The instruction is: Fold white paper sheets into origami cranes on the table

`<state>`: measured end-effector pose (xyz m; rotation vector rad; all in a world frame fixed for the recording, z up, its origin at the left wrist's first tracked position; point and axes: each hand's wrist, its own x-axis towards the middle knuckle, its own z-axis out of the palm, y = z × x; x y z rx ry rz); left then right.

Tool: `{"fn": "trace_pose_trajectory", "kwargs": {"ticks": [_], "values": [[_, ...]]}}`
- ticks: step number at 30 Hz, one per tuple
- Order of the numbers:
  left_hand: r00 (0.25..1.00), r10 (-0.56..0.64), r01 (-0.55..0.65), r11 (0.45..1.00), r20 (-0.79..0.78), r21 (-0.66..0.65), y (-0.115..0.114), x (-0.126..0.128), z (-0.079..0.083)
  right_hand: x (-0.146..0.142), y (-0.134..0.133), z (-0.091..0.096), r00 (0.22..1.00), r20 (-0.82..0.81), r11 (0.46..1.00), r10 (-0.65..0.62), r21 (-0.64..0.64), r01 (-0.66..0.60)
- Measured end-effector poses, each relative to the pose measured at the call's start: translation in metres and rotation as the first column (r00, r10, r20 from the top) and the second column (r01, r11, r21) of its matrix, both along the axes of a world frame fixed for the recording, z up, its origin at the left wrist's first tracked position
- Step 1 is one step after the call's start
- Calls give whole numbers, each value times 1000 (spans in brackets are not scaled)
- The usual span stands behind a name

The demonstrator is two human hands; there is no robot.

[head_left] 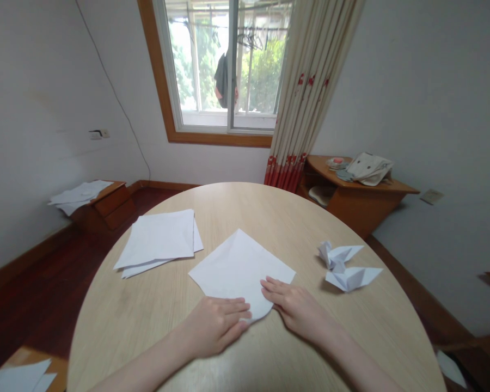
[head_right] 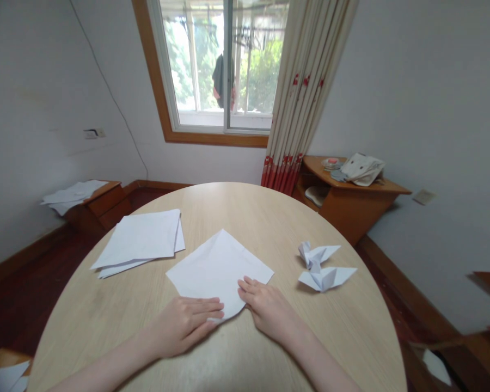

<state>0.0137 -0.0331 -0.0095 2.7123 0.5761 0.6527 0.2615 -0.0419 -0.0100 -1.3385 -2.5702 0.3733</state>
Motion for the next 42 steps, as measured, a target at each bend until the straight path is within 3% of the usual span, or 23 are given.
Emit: {"fn": "trace_pose_trajectory", "kwargs": {"ticks": [7,15,21,28,35,42], "values": [[996,41,-41,999,80,-10,-3,0,3,-1,-2,7,980,-188,993,-58,-111,37],[976,162,-136,975,148,-176,-2,-2,3,-2,1,13,923,-374,975,-93,-223,8],[966,231,-162,885,111,-437,1,-5,10,-2,3,12,933,-337,977,-122,-206,53],[985,156,-86,825,80,-558,6,-11,15,-10,1,8,943,-331,986,-24,-161,-32],[985,121,11,657,120,-753,9,-12,20,-16,-5,10,943,-329,976,49,-187,-116],[972,129,109,487,195,-866,4,-1,12,-30,-14,18,978,-205,988,30,-140,-60]]}}
